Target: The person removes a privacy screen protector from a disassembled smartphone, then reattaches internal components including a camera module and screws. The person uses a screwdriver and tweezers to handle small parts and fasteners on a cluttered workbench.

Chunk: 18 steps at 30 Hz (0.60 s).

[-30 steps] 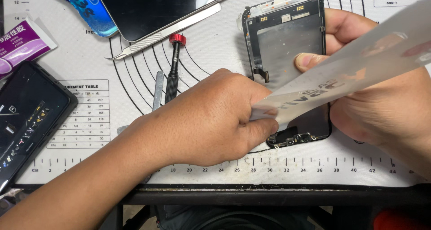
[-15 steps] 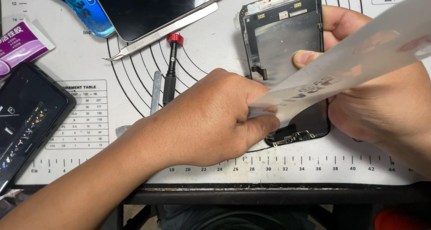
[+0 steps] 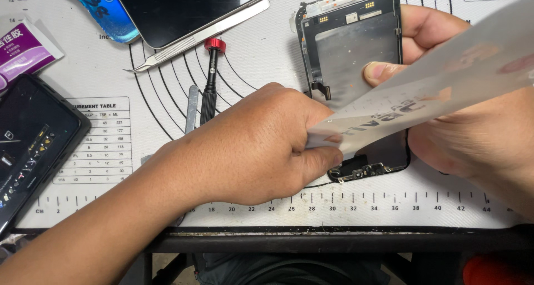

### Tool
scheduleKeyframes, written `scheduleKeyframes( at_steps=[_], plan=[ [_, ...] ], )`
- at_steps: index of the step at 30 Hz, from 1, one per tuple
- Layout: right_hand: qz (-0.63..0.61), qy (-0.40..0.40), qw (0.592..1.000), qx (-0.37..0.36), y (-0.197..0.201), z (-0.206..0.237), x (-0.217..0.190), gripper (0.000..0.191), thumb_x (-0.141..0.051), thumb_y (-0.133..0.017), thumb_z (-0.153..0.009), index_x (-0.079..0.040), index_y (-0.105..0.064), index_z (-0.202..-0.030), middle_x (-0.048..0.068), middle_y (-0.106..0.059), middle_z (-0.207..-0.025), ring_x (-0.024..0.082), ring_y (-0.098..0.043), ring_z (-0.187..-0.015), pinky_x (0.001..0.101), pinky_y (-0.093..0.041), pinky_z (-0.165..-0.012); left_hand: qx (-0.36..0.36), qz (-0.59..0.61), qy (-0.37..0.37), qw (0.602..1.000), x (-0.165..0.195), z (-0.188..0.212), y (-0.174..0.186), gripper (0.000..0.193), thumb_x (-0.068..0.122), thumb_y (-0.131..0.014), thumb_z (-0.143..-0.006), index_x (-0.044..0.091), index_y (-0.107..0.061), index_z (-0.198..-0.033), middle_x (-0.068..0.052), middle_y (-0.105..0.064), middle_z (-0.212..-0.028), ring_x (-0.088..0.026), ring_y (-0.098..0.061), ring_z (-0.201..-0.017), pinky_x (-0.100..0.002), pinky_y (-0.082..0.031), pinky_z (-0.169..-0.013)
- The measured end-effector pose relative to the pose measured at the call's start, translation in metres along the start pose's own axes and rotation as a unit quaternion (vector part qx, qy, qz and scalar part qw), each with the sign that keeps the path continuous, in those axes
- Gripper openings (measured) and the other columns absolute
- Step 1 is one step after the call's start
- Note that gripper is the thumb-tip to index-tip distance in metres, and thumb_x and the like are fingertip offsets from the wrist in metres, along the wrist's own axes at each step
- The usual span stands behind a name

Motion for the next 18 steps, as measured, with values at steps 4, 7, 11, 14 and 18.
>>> scheduleKeyframes(
  at_steps=[4,7,11,14,18],
  plan=[
    [0.011,-0.008,1.0,0.021,0.0015,-0.0005,0.0001,0.035,0.0,-0.059,-0.101,0.003,-0.053,-0.136,0.012,-0.07,-0.113,0.013,-0.071,-0.095,0.026,-0.061,-0.081,0.002,0.015,-0.009,1.0,-0.0012,0.0002,-0.0002,0.013,0.024,-0.068,-0.086,0.014,-0.075,-0.093,-0.001,-0.069,-0.055,-0.01,-0.066,-0.045,-0.028,-0.054,-0.048],
    [0.018,-0.017,0.999,0.036,0.0022,-0.0013,0.0005,0.037,0.0,-0.059,-0.099,0.003,-0.052,-0.135,0.012,-0.071,-0.112,0.013,-0.072,-0.094,0.026,-0.062,-0.08,0.023,0.032,-0.031,0.999,0.0001,0.0019,0.001,0.013,0.023,-0.068,-0.088,0.013,-0.076,-0.091,0.0,-0.07,-0.056,-0.01,-0.066,-0.045,-0.028,-0.053,-0.047],
    [0.008,-0.013,1.0,0.023,-0.0006,-0.0029,-0.0001,0.037,0.0,-0.059,-0.099,0.003,-0.051,-0.135,0.012,-0.071,-0.112,0.013,-0.073,-0.093,0.0274,-0.063,-0.079,0.046,0.032,-0.059,0.997,0.0043,0.0019,0.0024,0.013,0.024,-0.067,-0.09,0.013,-0.076,-0.092,0.0,-0.069,-0.056,-0.01,-0.065,-0.044,-0.028,-0.052,-0.046],
    [0.01,-0.005,1.0,0.022,0.0002,-0.0025,-0.0003,0.037,0.0,-0.06,-0.1,0.003,-0.052,-0.136,0.012,-0.071,-0.112,0.011,-0.072,-0.093,0.0261,-0.062,-0.08,0.033,0.023,-0.046,0.998,0.004,0.0007,0.001,0.014,0.024,-0.067,-0.088,0.012,-0.075,-0.088,-0.001,-0.069,-0.055,-0.01,-0.065,-0.043,-0.028,-0.051,-0.045],
    [0.002,-0.009,1.0,-0.017,-0.0029,-0.0057,0.001,0.039,0.001,-0.06,-0.101,0.005,-0.053,-0.138,0.013,-0.07,-0.114,0.013,-0.071,-0.095,0.0269,-0.061,-0.081,0.003,0.008,0.016,1.0,-0.0028,0.0004,-0.0019,0.014,0.025,-0.068,-0.086,0.015,-0.075,-0.093,-0.003,-0.068,-0.054,-0.011,-0.064,-0.042,-0.028,-0.052,-0.044]
  ],
)
Point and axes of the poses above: each hand's wrist, its own z-axis away from the middle knuckle, its own y-axis out of the back of the hand, x = y × z, the point moved 9 cm from there along -z, towards the middle knuckle
